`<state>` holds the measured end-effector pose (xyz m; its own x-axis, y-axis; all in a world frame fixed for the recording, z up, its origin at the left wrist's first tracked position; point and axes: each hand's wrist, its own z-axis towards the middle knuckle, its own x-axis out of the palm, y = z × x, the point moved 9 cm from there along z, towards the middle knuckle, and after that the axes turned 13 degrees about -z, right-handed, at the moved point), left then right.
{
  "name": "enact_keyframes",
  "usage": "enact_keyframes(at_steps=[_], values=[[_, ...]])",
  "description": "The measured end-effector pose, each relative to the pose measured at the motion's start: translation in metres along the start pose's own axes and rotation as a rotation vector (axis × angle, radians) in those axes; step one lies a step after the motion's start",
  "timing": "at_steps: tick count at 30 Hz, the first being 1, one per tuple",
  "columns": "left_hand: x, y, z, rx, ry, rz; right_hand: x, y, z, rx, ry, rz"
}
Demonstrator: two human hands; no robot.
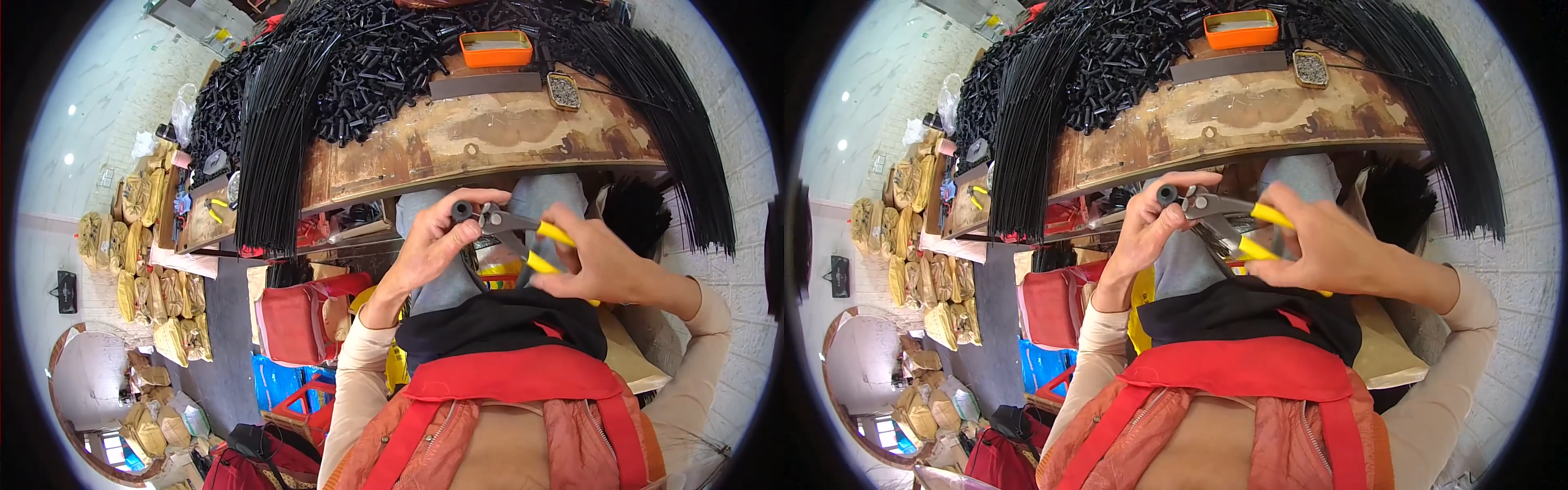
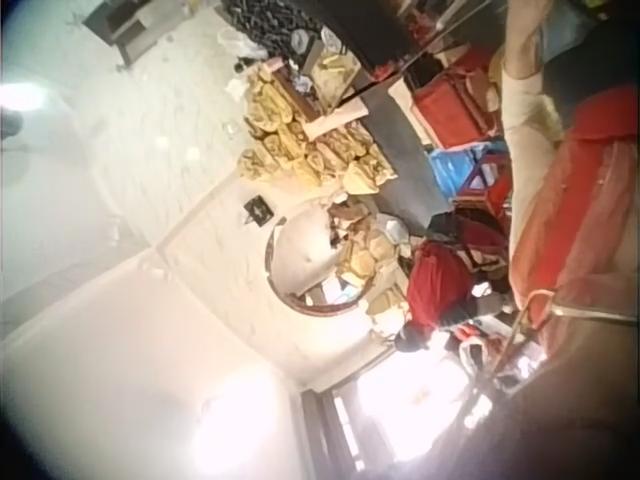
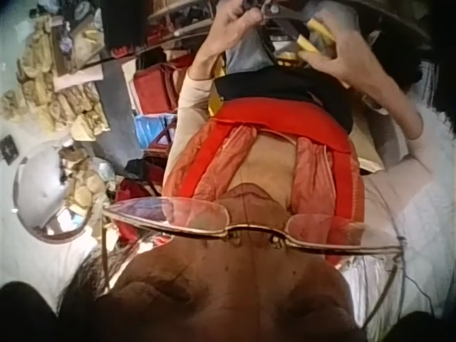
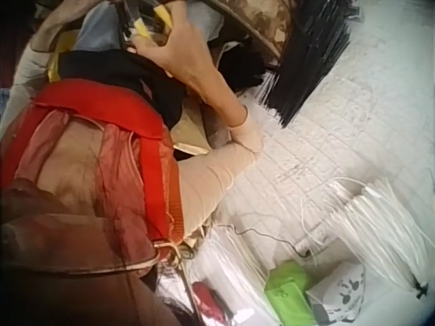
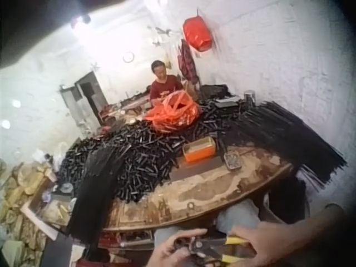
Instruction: Assembling and securing bundles of black rods using plastic clips and cutting the excess with pliers.
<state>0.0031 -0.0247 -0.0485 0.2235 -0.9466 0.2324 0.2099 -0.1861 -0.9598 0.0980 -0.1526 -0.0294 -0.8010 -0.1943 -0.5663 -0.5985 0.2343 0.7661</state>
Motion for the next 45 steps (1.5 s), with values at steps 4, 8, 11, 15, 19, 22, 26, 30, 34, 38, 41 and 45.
enact_keyframes(at_steps=[4,8,11,15,19,22,26,30,34,38,41,45], values=[[0.000,-0.007,0.005,0.054,-0.123,-0.019,-0.028,0.035,-0.014,-0.472,-0.696,-0.714],[0.002,-0.005,0.008,0.024,-0.004,0.018,-0.013,0.001,0.007,-0.091,-0.027,-0.035],[0.006,-0.003,0.005,-0.018,0.041,0.057,0.050,-0.025,-0.001,0.162,0.620,0.728],[0.003,-0.004,0.005,-0.009,-0.052,0.070,0.001,-0.019,0.013,-0.103,-0.090,-0.094],[0.013,-0.009,0.006,0.081,-0.083,0.020,-0.024,-0.005,0.011,-0.290,-0.433,-0.459],[0.007,-0.006,0.001,0.122,-0.118,-0.088,-0.006,-0.016,0.021,-0.112,-0.192,-0.209],[0.004,0.007,-0.002,0.036,-0.062,0.141,-0.003,-0.019,0.019,-0.067,-0.095,-0.087],[-0.001,0.008,-0.004,-0.027,-0.091,0.235,-0.005,-0.012,0.015,-0.030,-0.016,-0.082],[-0.001,0.006,-0.006,-0.008,-0.103,0.230,0.002,-0.014,0.011,0.057,0.083,0.082],[0.004,0.010,-0.012,-0.037,-0.050,0.234,0.021,-0.035,0.008,0.248,0.215,0.150],[0.010,0.013,-0.005,0.011,-0.023,0.180,0.021,-0.036,0.012,0.154,0.094,0.089],[-0.033,-0.021,-0.004,0.264,-0.348,0.143,-0.050,-0.044,0.026,-0.421,-0.673,-0.515]])
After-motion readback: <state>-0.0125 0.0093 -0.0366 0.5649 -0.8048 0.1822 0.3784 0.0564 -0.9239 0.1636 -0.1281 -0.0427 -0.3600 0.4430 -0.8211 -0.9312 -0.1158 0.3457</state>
